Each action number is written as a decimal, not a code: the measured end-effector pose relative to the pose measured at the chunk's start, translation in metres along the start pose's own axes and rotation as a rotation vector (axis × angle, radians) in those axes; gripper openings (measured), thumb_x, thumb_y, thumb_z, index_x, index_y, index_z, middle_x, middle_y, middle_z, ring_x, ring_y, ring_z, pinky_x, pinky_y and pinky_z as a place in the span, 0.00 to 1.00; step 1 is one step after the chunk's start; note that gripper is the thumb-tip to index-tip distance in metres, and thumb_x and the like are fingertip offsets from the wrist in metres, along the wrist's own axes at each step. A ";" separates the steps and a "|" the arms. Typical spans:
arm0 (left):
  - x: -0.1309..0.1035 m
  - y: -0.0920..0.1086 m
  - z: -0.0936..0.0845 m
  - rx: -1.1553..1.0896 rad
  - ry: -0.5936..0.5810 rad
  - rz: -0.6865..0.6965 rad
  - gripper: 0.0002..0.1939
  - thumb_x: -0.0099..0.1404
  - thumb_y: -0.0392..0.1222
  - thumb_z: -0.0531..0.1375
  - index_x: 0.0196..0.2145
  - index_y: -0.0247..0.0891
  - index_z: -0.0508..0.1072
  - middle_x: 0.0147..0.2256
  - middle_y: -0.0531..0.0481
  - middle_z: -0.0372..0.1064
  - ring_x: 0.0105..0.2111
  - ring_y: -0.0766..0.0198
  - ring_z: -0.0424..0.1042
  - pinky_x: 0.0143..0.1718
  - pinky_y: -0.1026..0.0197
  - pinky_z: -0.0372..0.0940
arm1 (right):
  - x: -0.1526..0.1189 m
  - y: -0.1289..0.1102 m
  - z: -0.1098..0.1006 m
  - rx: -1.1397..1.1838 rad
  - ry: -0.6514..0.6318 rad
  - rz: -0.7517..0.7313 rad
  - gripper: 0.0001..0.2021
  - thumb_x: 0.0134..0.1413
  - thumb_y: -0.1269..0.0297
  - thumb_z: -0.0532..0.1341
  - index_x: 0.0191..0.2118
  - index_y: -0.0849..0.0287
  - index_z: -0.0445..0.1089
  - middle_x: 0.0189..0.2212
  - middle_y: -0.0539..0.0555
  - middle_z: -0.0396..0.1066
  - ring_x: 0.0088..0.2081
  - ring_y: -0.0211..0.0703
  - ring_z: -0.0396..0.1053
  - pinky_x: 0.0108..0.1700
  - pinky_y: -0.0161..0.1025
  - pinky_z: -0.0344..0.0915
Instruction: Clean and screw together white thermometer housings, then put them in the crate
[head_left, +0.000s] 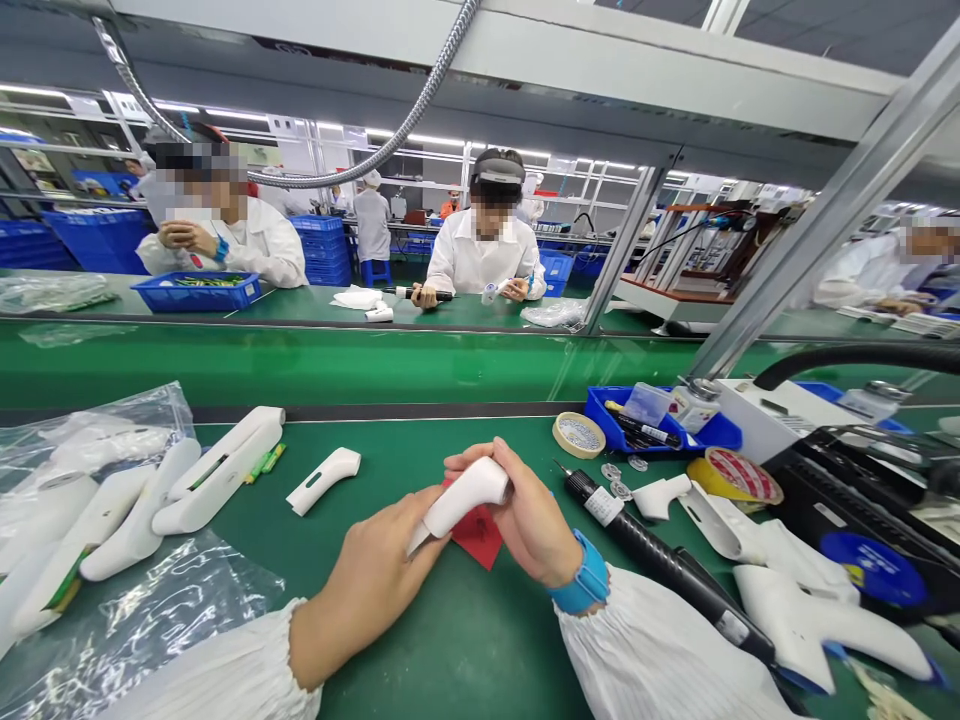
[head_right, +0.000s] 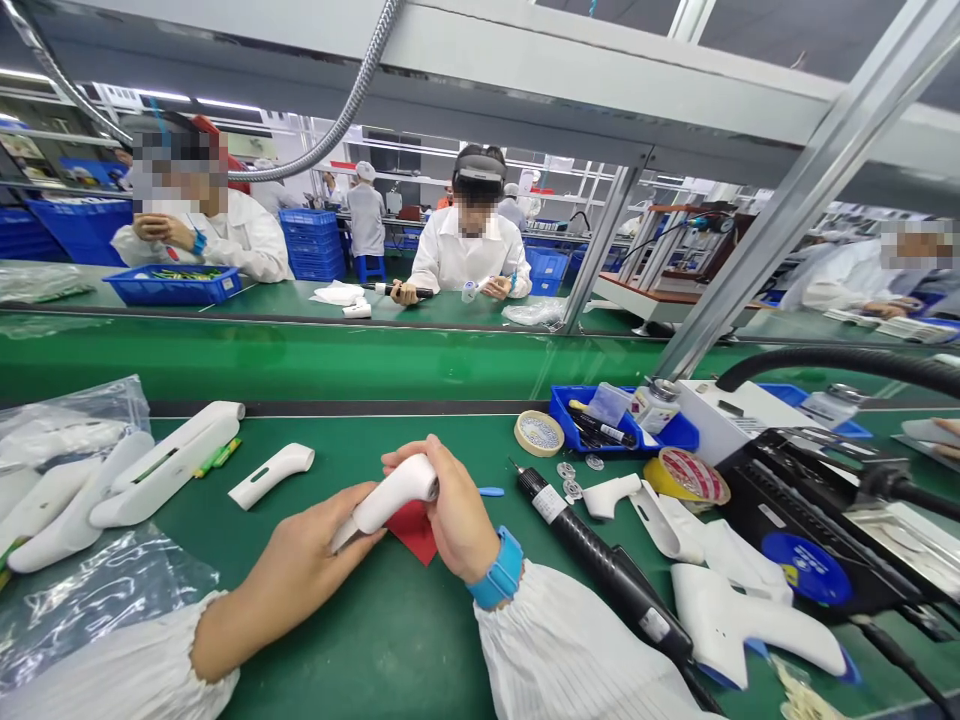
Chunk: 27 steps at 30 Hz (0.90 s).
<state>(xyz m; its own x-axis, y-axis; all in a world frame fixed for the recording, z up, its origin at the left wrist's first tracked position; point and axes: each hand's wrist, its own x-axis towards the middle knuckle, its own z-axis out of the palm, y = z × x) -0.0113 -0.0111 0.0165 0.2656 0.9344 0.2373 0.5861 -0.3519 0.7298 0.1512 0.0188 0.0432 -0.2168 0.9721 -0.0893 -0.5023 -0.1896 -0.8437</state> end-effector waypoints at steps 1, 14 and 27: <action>0.000 -0.002 0.000 0.030 0.006 0.027 0.17 0.59 0.43 0.55 0.47 0.50 0.67 0.41 0.52 0.71 0.38 0.56 0.69 0.37 0.62 0.59 | -0.003 0.000 -0.002 0.004 0.007 0.000 0.17 0.51 0.51 0.55 0.30 0.61 0.70 0.34 0.56 0.73 0.38 0.46 0.70 0.47 0.46 0.61; -0.004 -0.018 0.010 0.435 -0.045 0.230 0.18 0.61 0.36 0.50 0.50 0.45 0.62 0.36 0.50 0.69 0.33 0.61 0.68 0.34 0.61 0.61 | -0.014 0.009 -0.009 0.147 0.011 0.017 0.14 0.58 0.57 0.50 0.40 0.61 0.66 0.34 0.57 0.74 0.32 0.41 0.70 0.42 0.44 0.62; -0.001 0.001 0.007 0.149 -0.223 -0.039 0.13 0.60 0.41 0.52 0.43 0.46 0.68 0.32 0.52 0.67 0.31 0.62 0.66 0.31 0.63 0.58 | -0.015 0.006 -0.009 0.182 0.025 0.082 0.19 0.56 0.50 0.50 0.39 0.61 0.65 0.32 0.58 0.75 0.36 0.45 0.71 0.42 0.44 0.62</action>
<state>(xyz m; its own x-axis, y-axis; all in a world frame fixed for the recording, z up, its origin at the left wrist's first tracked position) -0.0054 -0.0130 0.0125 0.3925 0.9183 0.0519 0.7012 -0.3352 0.6293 0.1584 0.0040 0.0347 -0.2433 0.9552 -0.1687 -0.6277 -0.2877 -0.7233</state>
